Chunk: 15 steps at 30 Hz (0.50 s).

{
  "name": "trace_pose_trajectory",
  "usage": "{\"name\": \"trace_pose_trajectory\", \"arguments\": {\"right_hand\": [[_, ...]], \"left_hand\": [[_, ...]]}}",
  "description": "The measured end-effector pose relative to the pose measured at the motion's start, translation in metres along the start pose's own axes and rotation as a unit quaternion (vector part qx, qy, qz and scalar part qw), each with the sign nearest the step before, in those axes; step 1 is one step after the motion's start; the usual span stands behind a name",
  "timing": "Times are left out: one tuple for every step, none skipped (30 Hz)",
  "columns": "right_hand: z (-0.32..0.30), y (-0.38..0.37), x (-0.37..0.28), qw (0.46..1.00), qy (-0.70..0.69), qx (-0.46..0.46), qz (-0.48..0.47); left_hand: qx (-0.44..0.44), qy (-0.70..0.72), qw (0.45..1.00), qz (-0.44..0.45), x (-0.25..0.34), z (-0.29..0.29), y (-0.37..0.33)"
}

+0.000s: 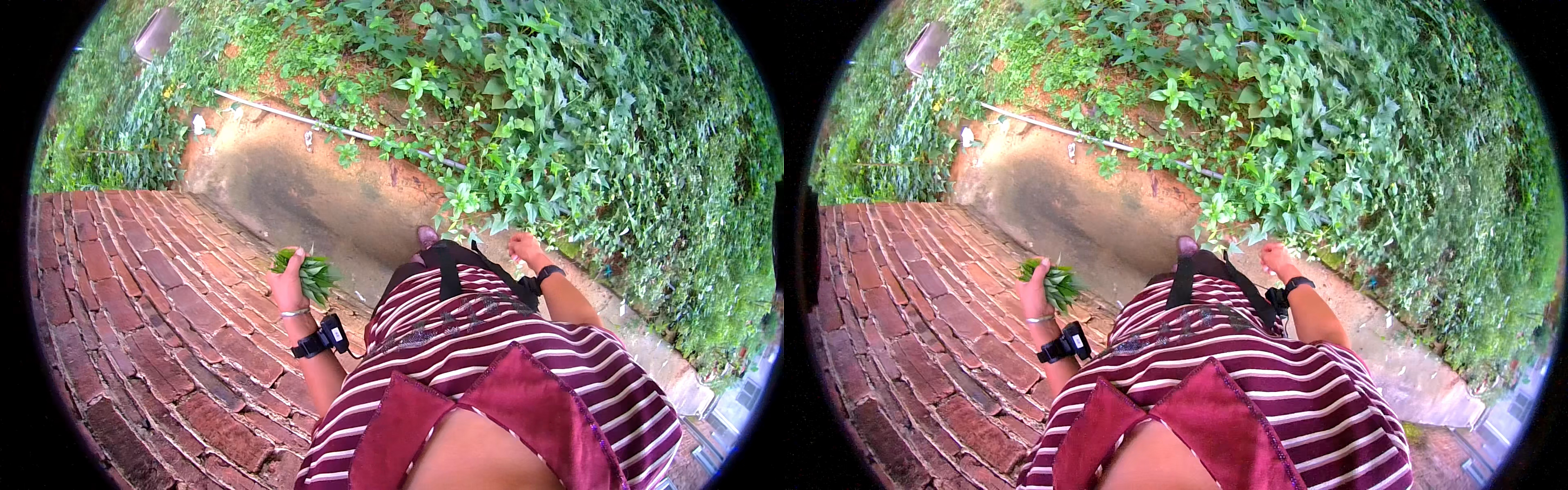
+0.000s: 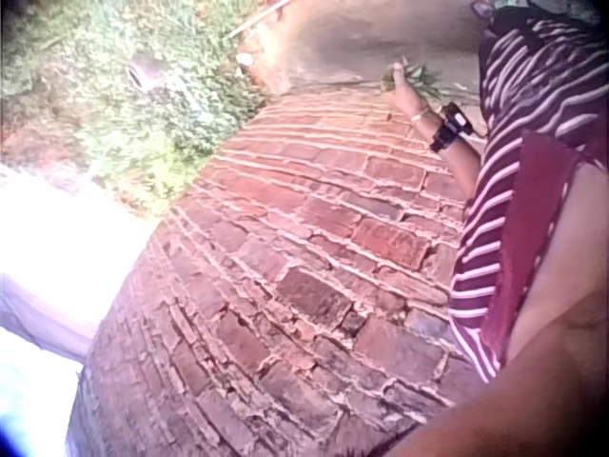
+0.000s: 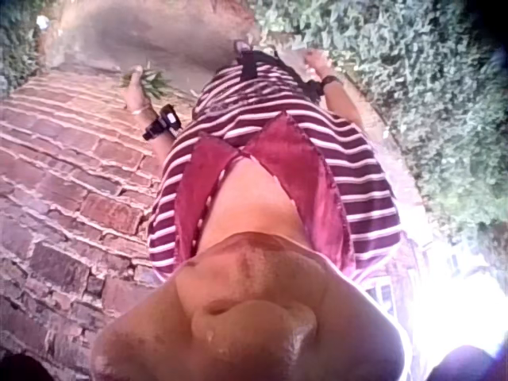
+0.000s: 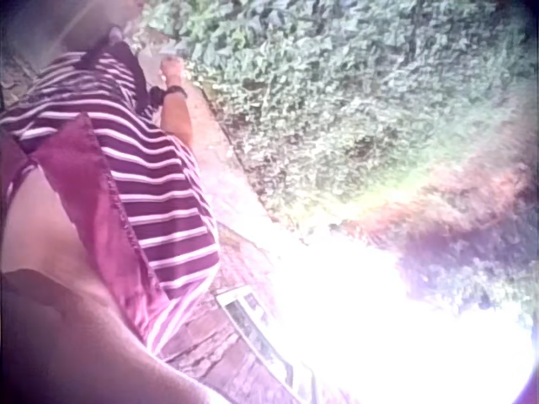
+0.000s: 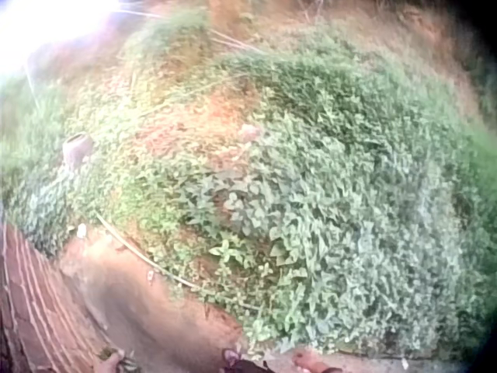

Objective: The person harvests leaves by hand from a vine growing on a wall and gathers them in their hand.

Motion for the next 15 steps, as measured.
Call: {"name": "trace_pose_trajectory", "arguments": {"right_hand": [[-0.001, -0.004, 0.007, 1.000, -0.003, 0.010, 0.008], [-0.003, -0.007, 0.015, 1.000, -0.006, 0.019, 0.015], [-0.004, -0.010, 0.022, 0.999, -0.010, 0.029, 0.023], [-0.004, -0.006, 0.025, 0.999, -0.026, 0.022, 0.032], [-0.003, -0.005, 0.024, 0.998, -0.029, 0.005, 0.047], [-0.001, -0.004, 0.023, 0.998, -0.032, -0.012, 0.062], [-0.003, -0.003, 0.025, 0.996, -0.030, -0.027, 0.077], [-0.006, -0.008, 0.036, 0.994, -0.067, -0.022, 0.080], [-0.012, -0.015, 0.046, 0.996, -0.058, -0.016, 0.071], [-0.011, -0.015, 0.044, 0.997, -0.052, -0.019, 0.061], [-0.010, -0.015, 0.042, 0.997, -0.046, -0.021, 0.050], [-0.013, -0.016, 0.041, 0.994, -0.083, -0.001, 0.071], [-0.016, -0.016, 0.036, 0.994, -0.084, 0.005, 0.067], [-0.018, -0.017, 0.031, 0.994, -0.086, 0.010, 0.063], [-0.018, -0.017, 0.027, 0.994, -0.087, 0.016, 0.060]], "left_hand": [[-0.010, -0.005, 1.000, 0.007, 0.004, 0.011, -0.004], [-0.023, -0.011, 1.000, 0.008, 0.007, 0.023, -0.005], [-0.034, -0.012, 0.999, 0.006, 0.006, 0.029, -0.007], [-0.042, -0.014, 0.999, 0.005, 0.007, 0.031, -0.007], [-0.050, -0.016, 0.999, 0.004, 0.008, 0.034, -0.008], [-0.048, -0.024, 0.999, 0.011, 0.011, 0.035, -0.008], [-0.044, -0.027, 0.999, 0.017, 0.013, 0.039, -0.007], [-0.046, -0.026, 0.998, 0.020, 0.011, 0.047, -0.007], [-0.050, -0.023, 0.998, 0.021, 0.008, 0.052, -0.007], [-0.050, -0.027, 0.998, 0.025, 0.009, 0.051, -0.006], [-0.050, -0.032, 0.998, 0.028, 0.010, 0.050, -0.005], [-0.043, -0.032, 0.998, 0.028, 0.010, 0.051, -0.005], [-0.037, -0.033, 0.998, 0.028, 0.012, 0.053, -0.006], [-0.031, -0.034, 0.999, 0.028, 0.013, 0.054, -0.007], [-0.033, -0.041, 0.998, 0.027, 0.015, 0.055, -0.010]]}}
Point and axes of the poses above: each hand's wrist, its own y-axis away from the middle knuckle, its own z-axis out of the palm, x = y × z, the point moved 2 cm from there along -y, towards the middle knuckle, and after that the axes turned 12 degrees about y, right-handed, at the moved point
